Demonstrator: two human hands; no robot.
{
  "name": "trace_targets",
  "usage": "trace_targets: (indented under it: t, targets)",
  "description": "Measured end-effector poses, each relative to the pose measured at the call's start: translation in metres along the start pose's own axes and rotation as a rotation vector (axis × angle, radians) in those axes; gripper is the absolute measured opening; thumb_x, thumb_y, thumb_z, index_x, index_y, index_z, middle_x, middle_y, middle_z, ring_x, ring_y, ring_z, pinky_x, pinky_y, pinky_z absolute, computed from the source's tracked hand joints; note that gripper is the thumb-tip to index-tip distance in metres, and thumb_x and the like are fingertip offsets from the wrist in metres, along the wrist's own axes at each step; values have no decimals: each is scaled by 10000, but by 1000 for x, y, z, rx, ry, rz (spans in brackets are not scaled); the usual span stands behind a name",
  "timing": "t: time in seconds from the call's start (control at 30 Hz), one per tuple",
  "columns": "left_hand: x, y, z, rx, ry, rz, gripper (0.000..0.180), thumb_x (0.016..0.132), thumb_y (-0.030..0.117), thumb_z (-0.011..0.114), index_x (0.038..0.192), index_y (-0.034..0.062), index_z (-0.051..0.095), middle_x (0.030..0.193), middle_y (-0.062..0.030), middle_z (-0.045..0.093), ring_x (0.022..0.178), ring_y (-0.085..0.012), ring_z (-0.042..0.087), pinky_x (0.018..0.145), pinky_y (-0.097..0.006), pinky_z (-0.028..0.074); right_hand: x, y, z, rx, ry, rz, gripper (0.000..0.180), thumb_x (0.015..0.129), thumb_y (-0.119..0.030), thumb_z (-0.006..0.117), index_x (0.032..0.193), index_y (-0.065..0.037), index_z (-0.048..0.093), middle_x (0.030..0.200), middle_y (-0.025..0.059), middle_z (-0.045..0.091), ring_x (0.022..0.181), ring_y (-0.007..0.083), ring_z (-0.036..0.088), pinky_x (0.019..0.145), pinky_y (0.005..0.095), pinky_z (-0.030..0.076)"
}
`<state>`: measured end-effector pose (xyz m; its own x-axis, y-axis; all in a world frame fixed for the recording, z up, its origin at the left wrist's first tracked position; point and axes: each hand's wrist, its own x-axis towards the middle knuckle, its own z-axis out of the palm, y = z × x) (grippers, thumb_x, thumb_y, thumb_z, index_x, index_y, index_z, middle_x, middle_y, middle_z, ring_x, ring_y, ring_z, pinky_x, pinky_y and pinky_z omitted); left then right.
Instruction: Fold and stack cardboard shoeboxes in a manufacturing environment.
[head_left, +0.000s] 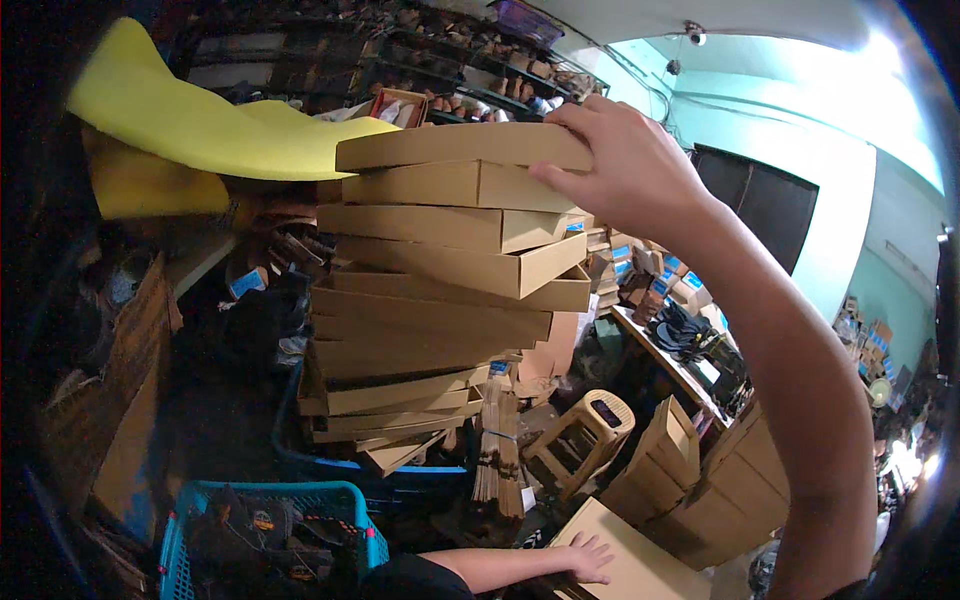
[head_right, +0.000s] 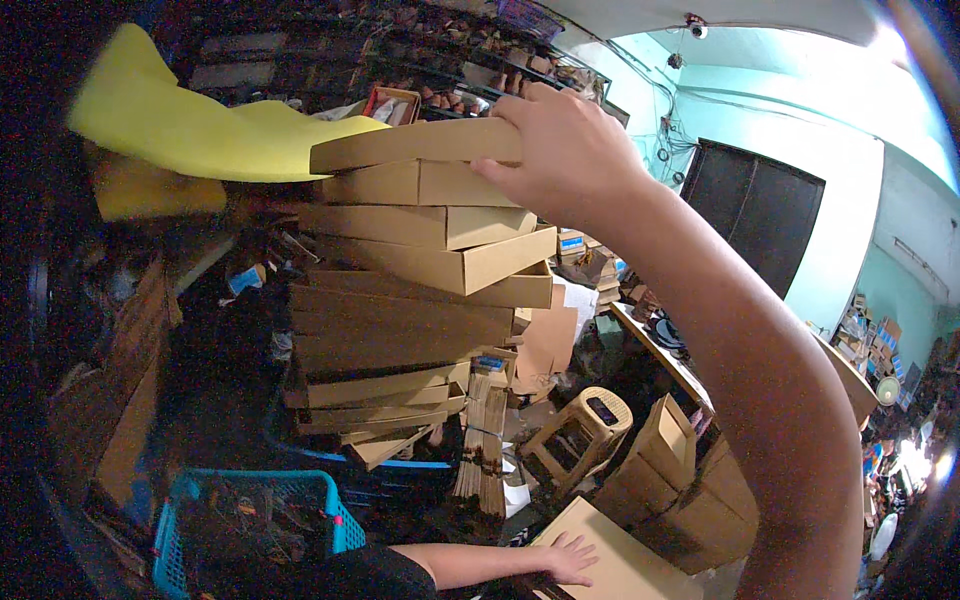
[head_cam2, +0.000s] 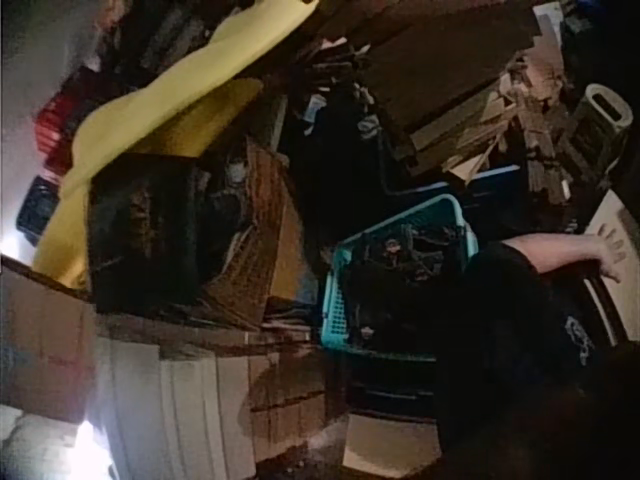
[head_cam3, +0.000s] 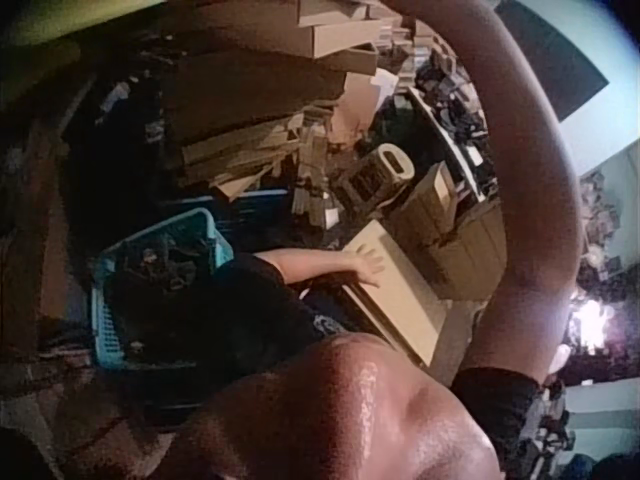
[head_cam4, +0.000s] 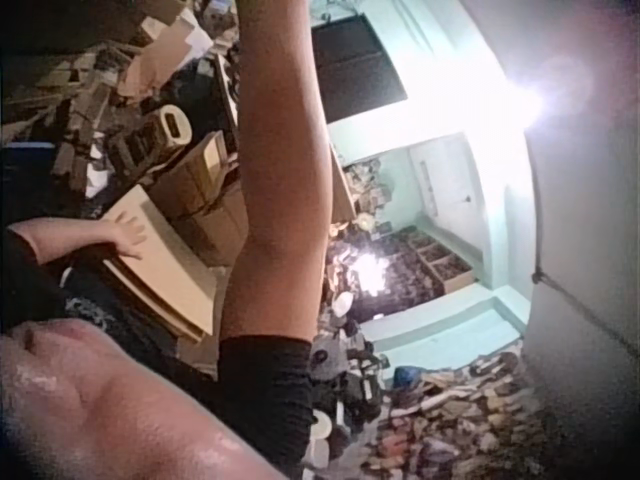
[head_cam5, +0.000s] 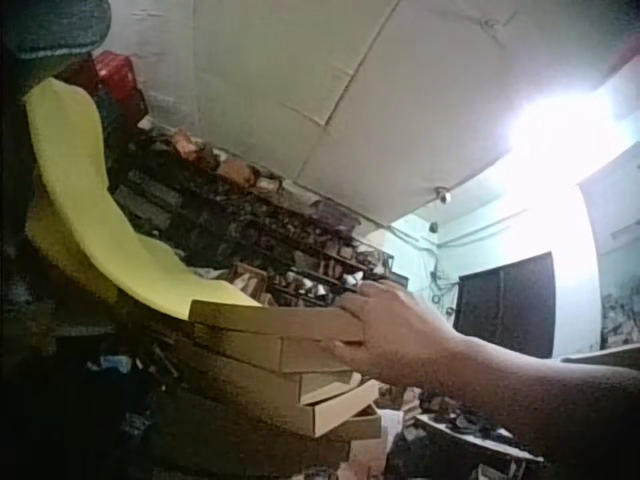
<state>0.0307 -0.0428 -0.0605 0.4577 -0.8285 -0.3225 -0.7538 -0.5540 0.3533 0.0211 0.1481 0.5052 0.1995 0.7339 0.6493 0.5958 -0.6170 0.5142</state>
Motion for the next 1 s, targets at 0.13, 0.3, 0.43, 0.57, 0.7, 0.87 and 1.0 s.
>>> trace_targets:
  t: [0.13, 0.3, 0.43, 0.57, 0.7, 0.87, 1.0]
  targets:
    - [-2, 1, -3, -6, -3, 4, 952, 1050, 794, 283, 1764, 184, 125, 1835, -158, 32, 1668, -479, -34, 1268, -765, -19, -7, 3, -3, -22, 33, -14, 520, 941, -478, 723, 1298, -99, 710, 1221, 159, 689, 1198, 385, 675, 1045, 514, 557]
    - [-4, 1, -3, -14, -8, 2, 944, 1052, 788, 296, 1765, 192, 128, 1835, -154, 34, 1668, -478, -27, 1270, -763, -17, -9, 6, 2, -25, 96, -61, 496, 930, -463, 741, 1253, -89, 700, 1190, 154, 671, 1187, 373, 668, 1020, 514, 562]
    - [-6, 1, -4, -5, -3, -4, 947, 1050, 792, 296, 1764, 191, 134, 1834, -157, 39, 1667, -482, -17, 1268, -765, -15, -8, 7, 5, -24, 122, -110, 489, 920, -467, 748, 1214, -80, 695, 1176, 152, 667, 1174, 375, 668, 1006, 517, 563]
    - [-3, 0, -2, 2, 7, 1, 958, 1045, 803, 290, 1764, 190, 134, 1833, -164, 42, 1666, -489, -13, 1267, -767, -16, -9, 3, 1, -28, 116, -108, 486, 925, -469, 743, 1209, -77, 697, 1183, 154, 666, 1177, 375, 669, 1010, 515, 563]
    - [-6, 2, -2, -4, -4, 5, 952, 1051, 785, 309, 1765, 182, 127, 1834, -166, 38, 1669, -480, -9, 1270, -756, -12, -12, 3, 0, -47, 86, -102, 616, 937, -501, 741, 1402, -107, 650, 1290, 166, 660, 1251, 377, 640, 1060, 519, 543]
    - [-6, 4, 5, -13, -1, 7, 952, 1050, 781, 322, 1762, 174, 148, 1833, -167, 48, 1666, -489, 4, 1270, -758, 0, -39, 16, -22, -88, 193, -160, 785, 949, -540, 757, 1602, -172, 523, 1517, 190, 590, 1438, 404, 528, 1190, 529, 451]
    - [5, 10, 2, 24, -65, -10, 980, 1038, 792, 365, 1763, 179, 128, 1833, -161, 46, 1663, -492, 23, 1268, -765, -23, -113, 51, -45, -223, 188, -31, 823, 926, -490, 821, 1628, -221, 487, 1618, 170, 511, 1562, 426, 383, 1268, 567, 348]
